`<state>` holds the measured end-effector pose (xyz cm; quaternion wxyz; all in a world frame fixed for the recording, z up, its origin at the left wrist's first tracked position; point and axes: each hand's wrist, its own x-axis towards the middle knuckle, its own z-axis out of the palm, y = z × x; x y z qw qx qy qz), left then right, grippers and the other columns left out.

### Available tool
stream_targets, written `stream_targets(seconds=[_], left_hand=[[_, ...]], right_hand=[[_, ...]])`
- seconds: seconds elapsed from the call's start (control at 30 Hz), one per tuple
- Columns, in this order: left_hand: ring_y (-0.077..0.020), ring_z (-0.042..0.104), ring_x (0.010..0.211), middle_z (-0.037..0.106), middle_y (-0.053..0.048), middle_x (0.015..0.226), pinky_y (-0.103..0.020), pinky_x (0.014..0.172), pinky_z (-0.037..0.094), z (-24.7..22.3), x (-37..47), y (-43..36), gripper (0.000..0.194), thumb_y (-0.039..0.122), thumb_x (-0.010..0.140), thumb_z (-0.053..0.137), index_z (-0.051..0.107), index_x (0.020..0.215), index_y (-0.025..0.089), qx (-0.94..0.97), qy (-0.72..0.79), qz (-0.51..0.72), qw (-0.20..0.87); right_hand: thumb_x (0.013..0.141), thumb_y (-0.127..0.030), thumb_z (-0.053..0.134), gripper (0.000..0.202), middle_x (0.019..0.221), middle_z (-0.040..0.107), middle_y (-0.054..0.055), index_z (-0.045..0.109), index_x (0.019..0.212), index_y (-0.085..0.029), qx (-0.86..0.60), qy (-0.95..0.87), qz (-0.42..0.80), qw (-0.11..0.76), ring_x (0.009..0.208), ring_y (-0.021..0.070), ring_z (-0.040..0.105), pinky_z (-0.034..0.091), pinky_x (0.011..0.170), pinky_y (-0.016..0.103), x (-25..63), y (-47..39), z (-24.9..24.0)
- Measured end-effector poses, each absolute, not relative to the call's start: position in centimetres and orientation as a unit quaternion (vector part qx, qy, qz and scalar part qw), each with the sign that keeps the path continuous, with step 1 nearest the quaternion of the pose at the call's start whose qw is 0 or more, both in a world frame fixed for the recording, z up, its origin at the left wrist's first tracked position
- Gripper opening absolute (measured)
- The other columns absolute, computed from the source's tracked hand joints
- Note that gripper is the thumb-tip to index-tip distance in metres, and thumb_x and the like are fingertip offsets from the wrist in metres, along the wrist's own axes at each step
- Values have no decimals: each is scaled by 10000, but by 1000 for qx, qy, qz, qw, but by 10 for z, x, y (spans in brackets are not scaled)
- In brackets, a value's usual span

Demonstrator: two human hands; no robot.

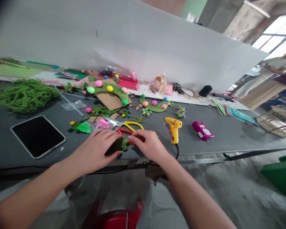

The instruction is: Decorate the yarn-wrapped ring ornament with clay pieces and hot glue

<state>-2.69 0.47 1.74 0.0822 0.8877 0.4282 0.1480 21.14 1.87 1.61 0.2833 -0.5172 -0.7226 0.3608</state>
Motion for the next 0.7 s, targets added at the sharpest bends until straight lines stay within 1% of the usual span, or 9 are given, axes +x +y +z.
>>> stream_targets(seconds=[0.1, 0.17, 0.23, 0.27, 0.33, 0.4, 0.47, 0.6, 0.7], left_hand=[[-302, 647, 1292, 729, -87, 1353, -494, 1124, 481, 26, -38, 12, 340, 433, 1020, 571, 690, 1248, 211, 872, 453, 173, 72], [-257, 670, 1241, 741, -65, 1310, -433, 1103, 502, 35, -58, 28, 319, 383, 1069, 464, 702, 1201, 217, 839, 503, 200, 55], [-309, 686, 1166, 697, -131, 1350, -490, 1012, 544, 42, -85, 49, 335, 306, 1066, 426, 677, 1239, 166, 773, 594, 221, 24], [-341, 690, 1129, 692, -154, 1320, -528, 972, 554, 45, -100, 60, 328, 283, 1047, 449, 676, 1245, 152, 739, 635, 223, 12], [-356, 695, 1098, 706, -135, 1216, -548, 938, 572, 45, -127, 81, 286, 287, 1033, 516, 700, 1213, 164, 694, 689, 208, 14], [-324, 695, 1102, 694, -112, 1220, -536, 960, 580, 38, -144, 96, 280, 363, 1025, 617, 711, 1196, 163, 666, 721, 192, 28], [-283, 698, 1102, 697, -96, 1241, -489, 952, 601, 29, -151, 105, 349, 421, 1016, 678, 690, 1238, 153, 658, 731, 175, 50], [-261, 706, 1092, 698, -101, 1258, -466, 934, 616, 14, -146, 111, 365, 414, 1020, 686, 672, 1278, 156, 651, 738, 160, 80], [-242, 711, 1044, 712, -93, 1191, -445, 907, 612, 12, -145, 112, 345, 432, 1020, 683, 685, 1216, 147, 642, 742, 177, 80]], right_hand=[[986, -472, 666, 303, 804, 737, 17, 777, 924, -197, -520, -722, 352, 292, 712, 151, 593, 460, 681, 288, 211, 18, 21], [987, -467, 664, 303, 784, 720, 15, 774, 922, -193, -524, -720, 344, 298, 701, 147, 565, 441, 665, 287, 210, 17, 23], [989, -466, 660, 305, 774, 708, 15, 768, 919, -191, -525, -720, 339, 301, 689, 145, 545, 428, 651, 287, 210, 17, 25], [991, -467, 656, 305, 784, 712, 18, 766, 920, -192, -523, -722, 339, 301, 691, 146, 545, 429, 652, 288, 209, 16, 25], [991, -468, 654, 301, 809, 728, 25, 766, 917, -197, -516, -728, 341, 297, 703, 151, 556, 436, 660, 290, 208, 16, 25], [990, -465, 657, 294, 824, 739, 27, 767, 913, -203, -508, -735, 343, 291, 713, 155, 568, 443, 667, 291, 207, 15, 25], [986, -461, 662, 287, 817, 737, 24, 767, 902, -207, -503, -740, 343, 287, 713, 155, 568, 446, 667, 288, 205, 15, 25], [991, -467, 651, 297, 807, 735, 23, 763, 892, -210, -508, -738, 336, 289, 712, 157, 571, 442, 661, 292, 205, 15, 24], [999, -478, 632, 324, 774, 718, 22, 759, 880, -205, -522, -728, 327, 300, 685, 155, 559, 431, 641, 296, 208, 15, 23]])
